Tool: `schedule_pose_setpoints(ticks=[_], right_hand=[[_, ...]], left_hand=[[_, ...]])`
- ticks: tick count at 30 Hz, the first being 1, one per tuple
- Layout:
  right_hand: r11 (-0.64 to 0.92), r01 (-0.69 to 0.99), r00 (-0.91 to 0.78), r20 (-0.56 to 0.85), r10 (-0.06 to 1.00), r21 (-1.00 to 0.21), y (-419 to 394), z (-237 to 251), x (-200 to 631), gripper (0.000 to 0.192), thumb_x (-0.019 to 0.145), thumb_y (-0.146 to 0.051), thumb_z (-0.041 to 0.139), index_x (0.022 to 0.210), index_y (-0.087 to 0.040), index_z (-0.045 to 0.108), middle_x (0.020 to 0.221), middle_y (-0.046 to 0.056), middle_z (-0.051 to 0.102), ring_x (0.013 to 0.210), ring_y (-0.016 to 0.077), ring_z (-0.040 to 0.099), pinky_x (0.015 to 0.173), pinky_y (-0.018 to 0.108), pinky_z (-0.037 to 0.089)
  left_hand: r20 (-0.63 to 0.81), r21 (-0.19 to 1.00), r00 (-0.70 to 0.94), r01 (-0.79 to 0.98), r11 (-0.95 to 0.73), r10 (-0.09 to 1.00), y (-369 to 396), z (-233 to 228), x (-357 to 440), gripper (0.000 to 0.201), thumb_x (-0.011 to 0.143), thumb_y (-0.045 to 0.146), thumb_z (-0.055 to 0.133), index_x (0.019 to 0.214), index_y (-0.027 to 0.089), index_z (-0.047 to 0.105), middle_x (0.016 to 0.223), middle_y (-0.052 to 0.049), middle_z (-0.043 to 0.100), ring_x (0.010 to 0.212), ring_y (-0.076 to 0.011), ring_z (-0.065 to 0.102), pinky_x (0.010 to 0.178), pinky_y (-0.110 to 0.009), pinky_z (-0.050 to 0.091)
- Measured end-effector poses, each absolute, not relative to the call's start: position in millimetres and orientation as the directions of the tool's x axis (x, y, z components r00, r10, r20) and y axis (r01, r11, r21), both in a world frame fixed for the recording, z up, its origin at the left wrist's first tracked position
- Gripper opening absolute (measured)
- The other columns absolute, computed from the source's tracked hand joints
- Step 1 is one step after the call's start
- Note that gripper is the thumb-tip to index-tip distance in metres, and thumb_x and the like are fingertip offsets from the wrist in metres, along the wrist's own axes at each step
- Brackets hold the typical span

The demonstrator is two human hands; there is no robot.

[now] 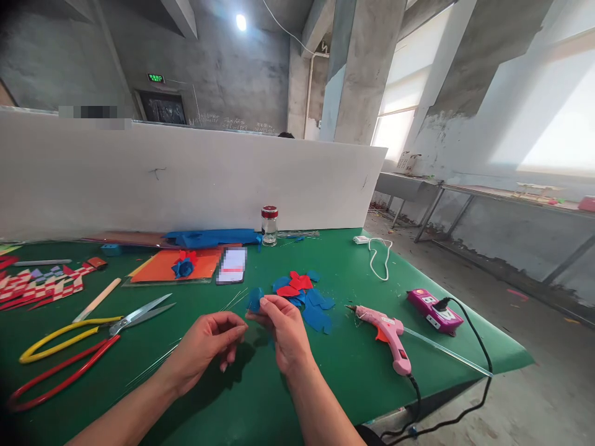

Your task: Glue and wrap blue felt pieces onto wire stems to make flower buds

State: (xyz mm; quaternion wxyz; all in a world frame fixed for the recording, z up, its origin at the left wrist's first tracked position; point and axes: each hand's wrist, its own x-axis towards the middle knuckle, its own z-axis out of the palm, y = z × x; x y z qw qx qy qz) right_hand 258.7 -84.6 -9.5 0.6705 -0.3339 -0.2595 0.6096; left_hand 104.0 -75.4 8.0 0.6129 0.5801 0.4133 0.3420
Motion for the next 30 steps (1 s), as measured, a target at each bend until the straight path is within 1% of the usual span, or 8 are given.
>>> schedule_pose_setpoints(ticks=[6,11,15,17,20,24,27,30], right_hand=[[0.016,-0.676,0.153,-0.119,0.981,-0.737,-84.0,-9.1,259.5,0.037,0.051,-0.037,0.092,0.071,-0.016,0.069,0.068,-0.002,0.068,0.068,0.0157,0.071,0.076,0.026,0.052],[0.001,-0.686,0.147,-0.137,0.98,-0.727,-83.7,-8.9,258.7,0.037,0.049,-0.038,0.092,0.064,-0.017,0.066,0.059,-0.005,0.063,0.064,0.0157,0.071,0.075,0.027,0.053],[-0.015,-0.669,0.142,-0.147,0.979,-0.743,-83.6,-9.6,258.6,0.037,0.05,-0.04,0.09,0.067,-0.016,0.067,0.072,0.003,0.073,0.066,0.0151,0.071,0.076,0.028,0.053],[-0.015,-0.663,0.148,-0.151,0.977,-0.749,-83.7,-10.2,258.6,0.038,0.05,-0.041,0.09,0.068,-0.016,0.068,0.077,0.005,0.075,0.066,0.0149,0.07,0.076,0.028,0.053],[-0.001,-0.653,0.168,-0.146,0.975,-0.757,-83.6,-11.0,258.4,0.036,0.052,-0.041,0.089,0.067,-0.016,0.068,0.078,0.005,0.075,0.067,0.0154,0.07,0.077,0.028,0.053],[0.057,-0.614,0.252,-0.127,0.959,-0.787,-82.8,-12.1,257.0,0.036,0.052,-0.042,0.089,0.069,-0.016,0.071,0.075,0.004,0.074,0.067,0.0166,0.069,0.075,0.029,0.053],[0.092,-0.58,0.32,-0.123,0.939,-0.809,-82.0,-13.5,255.8,0.035,0.051,-0.041,0.089,0.07,-0.017,0.072,0.068,0.001,0.07,0.065,0.0155,0.066,0.072,0.029,0.052],[0.116,-0.54,0.372,-0.113,0.921,-0.833,-80.8,-15.3,256.3,0.033,0.053,-0.04,0.088,0.072,-0.018,0.073,0.067,-0.001,0.068,0.065,0.0139,0.064,0.07,0.028,0.052]], left_hand=[[-0.123,0.992,0.433,0.048,0.114,0.893,-73.2,6.1,102.4,0.03,0.07,0.04,0.077,0.077,0.015,0.063,0.059,0.004,0.054,0.049,-0.009,0.051,0.041,-0.019,0.041],[-0.134,0.991,0.453,0.049,0.126,0.881,-70.3,4.5,99.9,0.029,0.069,0.04,0.077,0.078,0.014,0.066,0.06,0.003,0.057,0.048,-0.0081,0.051,0.039,-0.018,0.039],[-0.151,0.988,0.459,0.059,0.14,0.875,-69.2,5.2,98.2,0.031,0.068,0.041,0.077,0.08,0.014,0.067,0.066,0.001,0.062,0.044,-0.0062,0.049,0.037,-0.017,0.034],[-0.156,0.988,0.461,0.069,0.14,0.874,-69.1,5.6,98.0,0.032,0.068,0.041,0.077,0.08,0.014,0.068,0.067,0.001,0.063,0.044,-0.006,0.049,0.037,-0.017,0.033],[-0.134,0.991,0.449,0.072,0.114,0.884,-68.9,5.4,98.0,0.029,0.069,0.04,0.076,0.078,0.014,0.067,0.06,0.003,0.058,0.044,-0.0061,0.046,0.037,-0.016,0.034],[-0.109,0.994,0.417,0.073,0.087,0.902,-68.3,3.3,98.0,0.027,0.071,0.04,0.075,0.077,0.016,0.065,0.051,0.006,0.047,0.044,-0.0069,0.042,0.037,-0.016,0.033],[-0.103,0.993,0.393,0.1,0.069,0.914,-68.4,2.7,98.5,0.028,0.069,0.041,0.075,0.077,0.016,0.064,0.053,0.006,0.048,0.043,-0.0065,0.041,0.036,-0.016,0.032],[-0.084,0.99,0.339,0.137,0.039,0.937,-69.1,5.0,99.0,0.028,0.067,0.04,0.074,0.074,0.017,0.062,0.053,0.007,0.047,0.042,-0.0063,0.039,0.034,-0.016,0.03]])
